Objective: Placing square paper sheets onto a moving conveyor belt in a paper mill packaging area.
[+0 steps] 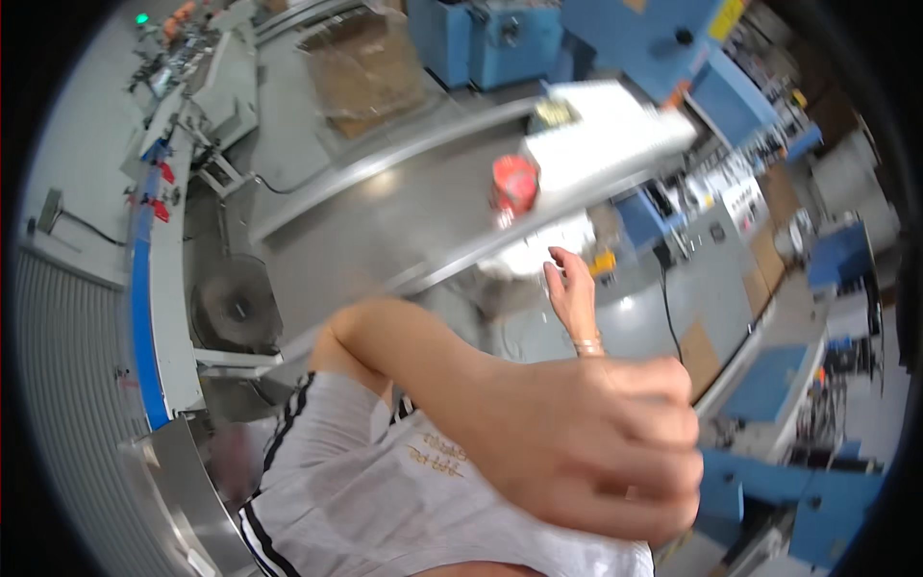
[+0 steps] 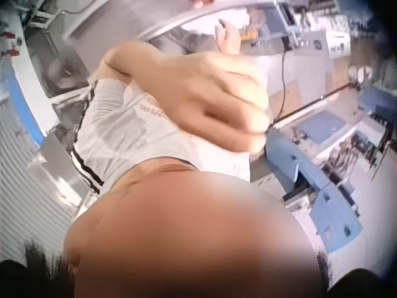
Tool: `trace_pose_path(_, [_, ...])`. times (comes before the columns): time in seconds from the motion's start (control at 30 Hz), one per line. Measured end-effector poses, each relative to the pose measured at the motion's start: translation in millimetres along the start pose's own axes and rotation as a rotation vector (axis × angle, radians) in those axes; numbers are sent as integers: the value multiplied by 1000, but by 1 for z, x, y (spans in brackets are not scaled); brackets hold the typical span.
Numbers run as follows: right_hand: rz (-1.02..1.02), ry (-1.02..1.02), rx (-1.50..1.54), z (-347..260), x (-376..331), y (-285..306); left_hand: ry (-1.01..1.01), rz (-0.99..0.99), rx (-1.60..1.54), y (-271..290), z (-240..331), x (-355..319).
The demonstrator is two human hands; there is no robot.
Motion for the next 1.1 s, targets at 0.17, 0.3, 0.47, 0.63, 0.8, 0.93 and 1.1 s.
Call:
trace_pose_path(0.17, [-84, 266, -148, -11, 94, -54, 351, 109, 371, 47, -141, -77])
trace_pose_path(0.3, [-171, 435, -378, -22, 134, -64, 1001, -20, 761, 79, -249, -201])
trace_pose_path(0.47, [-308, 410, -421, 21, 145, -58, 1396, -211, 757, 59, -295, -336])
trace_pose_path(0.63, [-390, 454, -355, 17, 147, -51, 1262, -61, 834, 21, -303, -344])
trace_pose_path(0.8, [-374, 502, -275, 29, 149, -50, 1336, 34, 1327, 54, -314, -348])
trace_pose_path(0.93, [-377, 532, -257, 34, 149, -62, 1486, 186, 1340, 78, -305, -346])
trace_pose_path(1.1, [-341, 558, -240, 44, 151, -56, 1621, 202, 357, -3, -343, -341])
Point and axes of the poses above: each hand's wrist, its own x-axis towards the middle knuckle, its own y-axis out of the back of the hand, z = x × y, the point moved 9 cm from there along x, towards the middle knuckle
